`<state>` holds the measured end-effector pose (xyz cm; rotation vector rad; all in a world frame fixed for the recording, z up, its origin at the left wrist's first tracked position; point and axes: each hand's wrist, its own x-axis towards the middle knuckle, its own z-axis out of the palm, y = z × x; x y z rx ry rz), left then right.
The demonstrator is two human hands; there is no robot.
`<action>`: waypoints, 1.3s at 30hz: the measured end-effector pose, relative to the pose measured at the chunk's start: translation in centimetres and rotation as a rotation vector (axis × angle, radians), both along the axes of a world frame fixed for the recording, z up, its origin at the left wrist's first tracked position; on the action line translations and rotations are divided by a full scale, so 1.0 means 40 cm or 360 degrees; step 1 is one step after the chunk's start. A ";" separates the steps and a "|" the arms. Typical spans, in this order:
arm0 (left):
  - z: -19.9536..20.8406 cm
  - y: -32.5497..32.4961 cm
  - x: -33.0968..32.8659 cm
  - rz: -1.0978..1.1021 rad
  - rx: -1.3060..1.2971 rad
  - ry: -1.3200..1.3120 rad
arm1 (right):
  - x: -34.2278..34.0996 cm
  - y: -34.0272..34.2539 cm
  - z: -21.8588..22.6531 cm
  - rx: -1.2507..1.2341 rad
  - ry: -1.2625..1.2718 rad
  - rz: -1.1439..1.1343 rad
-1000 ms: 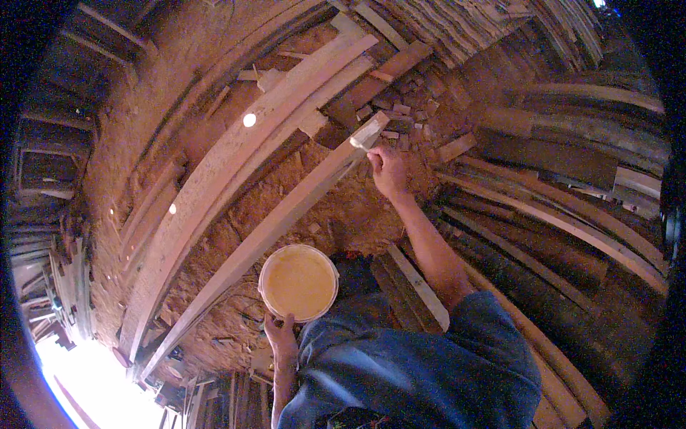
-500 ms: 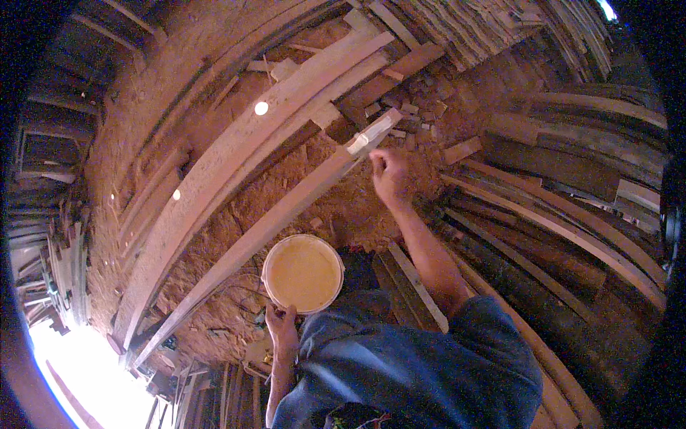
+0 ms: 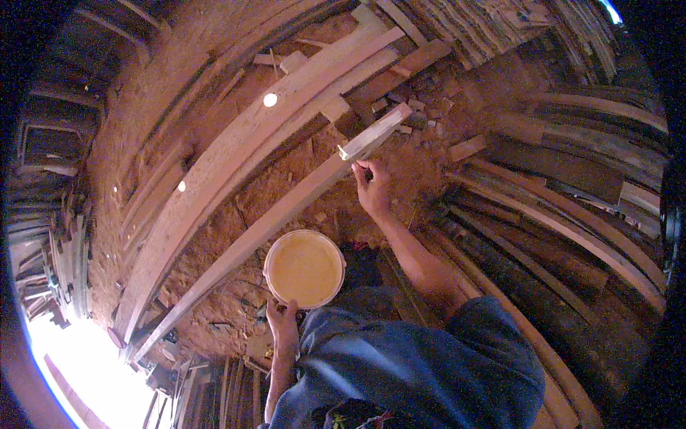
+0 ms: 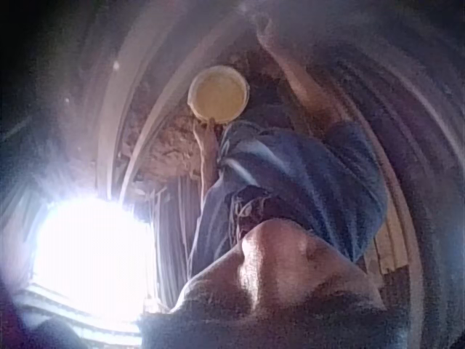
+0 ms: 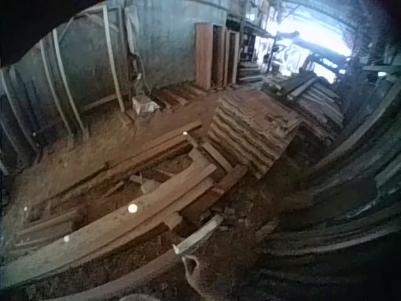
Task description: The person picks up a long wooden plank and positions it on a workbench. They open a bucket containing a yellowish liquid and use a brush to apply the liquid along the length of the plank, repeatedly dipping the brush into the bucket.
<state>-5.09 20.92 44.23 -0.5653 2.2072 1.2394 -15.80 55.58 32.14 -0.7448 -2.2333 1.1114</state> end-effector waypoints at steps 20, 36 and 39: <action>0.000 -0.019 -0.022 0.0087 0.0041 -0.0086 | 0.033 -0.116 -0.056 0.0023 -0.0012 0.0314; -0.014 -0.008 -0.007 0.0038 -0.0003 -0.0091 | -0.009 0.271 -0.099 0.0660 -0.0126 0.0083; -0.023 -0.006 -0.003 0.0038 -0.0080 -0.0064 | -0.029 0.312 -0.091 0.0350 -0.0176 0.0020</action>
